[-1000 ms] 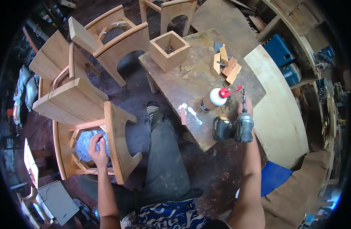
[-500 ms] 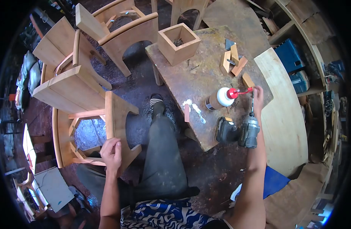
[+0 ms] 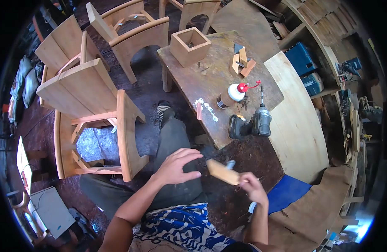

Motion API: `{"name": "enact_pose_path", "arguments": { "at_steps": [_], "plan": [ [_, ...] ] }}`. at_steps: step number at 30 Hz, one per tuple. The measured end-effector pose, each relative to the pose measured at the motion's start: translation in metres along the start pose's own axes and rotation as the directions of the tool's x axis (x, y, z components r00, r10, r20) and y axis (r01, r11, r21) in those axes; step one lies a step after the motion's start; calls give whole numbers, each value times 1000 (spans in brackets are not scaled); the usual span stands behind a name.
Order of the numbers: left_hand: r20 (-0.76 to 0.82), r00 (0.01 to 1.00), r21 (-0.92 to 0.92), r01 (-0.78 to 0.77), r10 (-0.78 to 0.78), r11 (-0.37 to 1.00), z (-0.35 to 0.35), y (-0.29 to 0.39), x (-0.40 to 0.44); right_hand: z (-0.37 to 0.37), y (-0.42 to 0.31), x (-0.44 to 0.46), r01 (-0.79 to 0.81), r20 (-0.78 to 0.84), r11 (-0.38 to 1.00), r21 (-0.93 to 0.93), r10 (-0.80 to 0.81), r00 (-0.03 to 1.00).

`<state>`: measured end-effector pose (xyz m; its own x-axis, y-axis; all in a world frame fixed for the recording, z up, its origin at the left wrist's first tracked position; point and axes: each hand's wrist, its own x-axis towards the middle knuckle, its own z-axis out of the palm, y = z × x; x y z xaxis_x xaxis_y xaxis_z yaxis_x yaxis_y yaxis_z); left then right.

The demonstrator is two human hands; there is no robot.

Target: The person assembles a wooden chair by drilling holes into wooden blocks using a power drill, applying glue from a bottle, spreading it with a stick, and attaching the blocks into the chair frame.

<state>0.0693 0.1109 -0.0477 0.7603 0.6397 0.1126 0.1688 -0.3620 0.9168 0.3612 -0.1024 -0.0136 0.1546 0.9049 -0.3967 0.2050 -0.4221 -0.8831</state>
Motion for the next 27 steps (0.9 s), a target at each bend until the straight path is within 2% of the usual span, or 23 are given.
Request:
{"name": "enact_pose_path", "arguments": {
  "at_steps": [2,3,4,5,6,7,8,10,11,12,13,14,15,16,17,18,20,21,22,23,25,27],
  "plan": [
    [137,983,214,-147,120,966,-4,12,0,29,-22,27,219,259,969,-114,-183,948],
    [160,971,317,-219,175,923,-4,5,-7,43,-35,40,225,264,968,-116,-188,946],
    [148,973,321,-214,175,922,-12,10,-10,54,-49,53,307,367,941,-141,-239,899],
    [291,951,294,11,-101,956,-24,18,-11,58,-59,64,388,469,908,-156,-278,838],
    [433,830,295,239,-352,925,-32,22,-15,55,-63,71,391,478,907,-159,-276,834],
    [351,881,245,242,-318,939,-37,16,-25,50,-64,78,187,484,982,33,-179,857],
    [344,884,240,244,-317,940,-42,11,-36,42,-63,88,-35,507,975,217,-82,858],
    [146,921,92,350,-360,932,-47,0,-60,-14,-35,105,-177,522,927,331,-24,853],
    [146,920,86,354,-364,931,-48,-5,-74,-47,-11,111,-202,452,907,370,14,892],
    [42,926,32,374,-375,927,-48,-12,-88,-74,15,115,-129,287,883,451,-7,958],
    [-66,920,-24,387,-388,922,-46,-20,-100,-103,42,126,-86,101,851,518,39,994],
    [-77,918,-30,389,-390,921,-39,-32,-110,-131,72,146,-27,-120,845,534,107,987],
    [-55,899,-365,387,-434,847,-27,-44,-121,-150,94,167,51,-329,949,310,57,943],
    [-7,882,-654,352,-471,670,-20,-50,-130,-144,86,189,147,-457,977,153,-62,887],
    [76,881,-772,348,-466,531,-15,-48,-129,-136,75,215,221,-560,975,-16,-192,806],
    [83,879,-769,356,-470,531,-8,-50,-128,-151,90,242,262,-429,921,288,-120,895],
    [155,877,-829,366,-456,423,13,-58,-126,-158,97,284,237,-268,787,570,-95,959],
    [188,878,-833,380,-440,402,20,-57,-119,-140,84,300,110,-375,991,80,-73,924],
    [202,875,-828,393,-440,401,28,-58,-114,-127,70,311,-104,-468,903,-417,-115,876],
    [211,873,-817,404,-440,411,35,-57,-109,-126,61,318,-102,-460,902,-419,-114,880],
    [213,870,-810,411,-444,418,41,-55,-103,-125,47,330,-45,-361,741,-670,-272,892],
    [160,877,-747,408,-454,525,43,-53,-99,-125,39,333,-59,-349,744,-666,-241,906]
  ]
}}
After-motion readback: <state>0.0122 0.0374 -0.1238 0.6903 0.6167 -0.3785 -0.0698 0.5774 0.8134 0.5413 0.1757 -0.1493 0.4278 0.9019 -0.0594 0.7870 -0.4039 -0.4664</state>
